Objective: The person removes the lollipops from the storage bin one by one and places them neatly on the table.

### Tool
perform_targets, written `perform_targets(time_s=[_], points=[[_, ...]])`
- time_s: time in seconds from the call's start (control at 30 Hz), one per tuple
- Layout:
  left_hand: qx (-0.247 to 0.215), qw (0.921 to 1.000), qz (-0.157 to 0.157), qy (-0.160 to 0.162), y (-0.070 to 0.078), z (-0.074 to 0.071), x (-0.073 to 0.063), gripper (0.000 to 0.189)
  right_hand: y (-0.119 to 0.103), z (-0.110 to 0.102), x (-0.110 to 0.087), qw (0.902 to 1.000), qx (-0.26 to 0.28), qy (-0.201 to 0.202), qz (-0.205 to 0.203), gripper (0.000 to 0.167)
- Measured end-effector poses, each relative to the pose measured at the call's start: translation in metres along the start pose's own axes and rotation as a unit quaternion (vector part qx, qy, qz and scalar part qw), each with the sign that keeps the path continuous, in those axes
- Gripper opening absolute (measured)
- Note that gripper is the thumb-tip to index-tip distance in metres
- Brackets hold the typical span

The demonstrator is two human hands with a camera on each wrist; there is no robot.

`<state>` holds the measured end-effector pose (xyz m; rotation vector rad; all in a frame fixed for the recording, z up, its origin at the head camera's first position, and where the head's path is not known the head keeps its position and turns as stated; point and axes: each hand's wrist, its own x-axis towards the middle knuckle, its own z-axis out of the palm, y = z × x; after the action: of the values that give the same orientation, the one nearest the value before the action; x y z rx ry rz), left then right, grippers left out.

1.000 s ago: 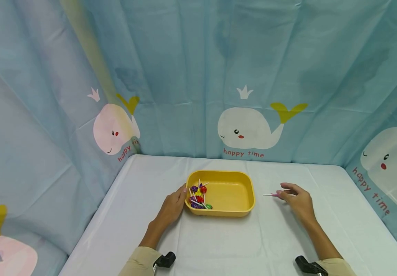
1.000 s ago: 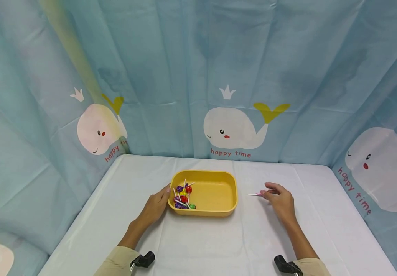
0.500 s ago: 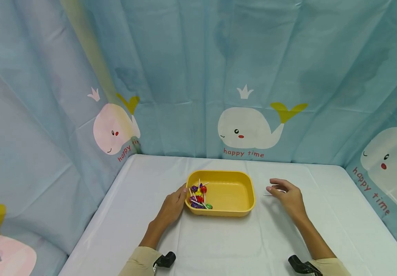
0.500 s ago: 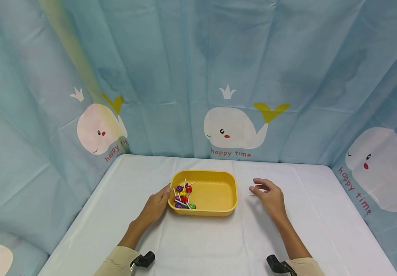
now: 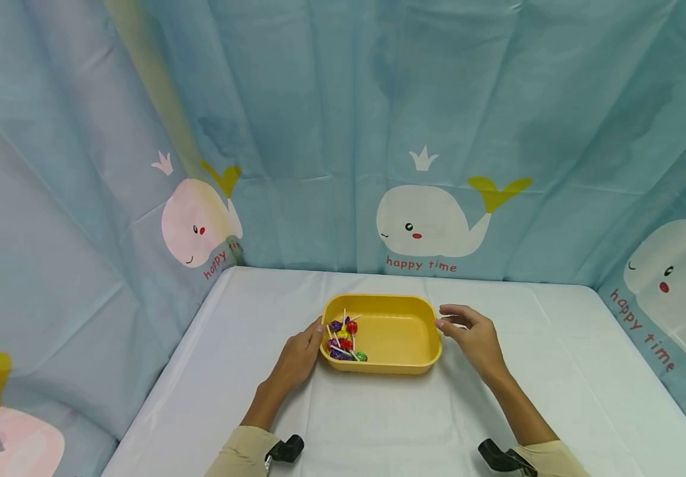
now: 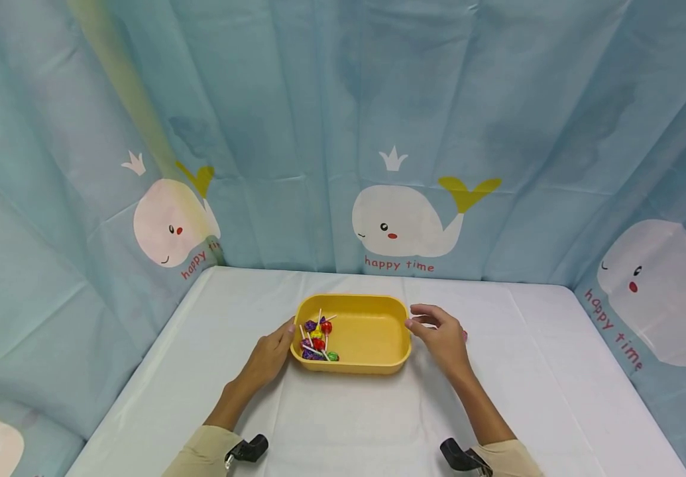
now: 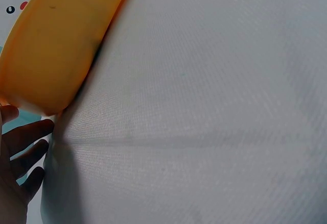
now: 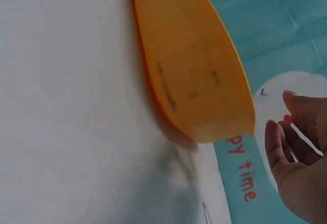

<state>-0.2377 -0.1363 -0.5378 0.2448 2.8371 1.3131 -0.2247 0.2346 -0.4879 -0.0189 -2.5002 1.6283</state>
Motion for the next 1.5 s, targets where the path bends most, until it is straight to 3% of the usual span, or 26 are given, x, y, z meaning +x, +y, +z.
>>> perform_targets(time_s=[0.27, 1.23, 1.5], points=[[-0.004, 1.0, 0.005, 0.0, 0.001, 0.0, 0.0, 0.063, -0.006, 0.018, 0.002, 0.9977, 0.059, -0.028, -0.014, 0.044], [0.005, 1.0, 0.001, 0.005, -0.003, 0.001, 0.0, 0.064, -0.027, 0.074, 0.009, 0.995, 0.073, -0.061, -0.03, 0.038], [0.001, 0.9998, 0.017, 0.012, -0.002, 0.0, 0.0, 0.06, -0.032, 0.09, 0.012, 0.9945, 0.073, -0.068, -0.033, 0.037]])
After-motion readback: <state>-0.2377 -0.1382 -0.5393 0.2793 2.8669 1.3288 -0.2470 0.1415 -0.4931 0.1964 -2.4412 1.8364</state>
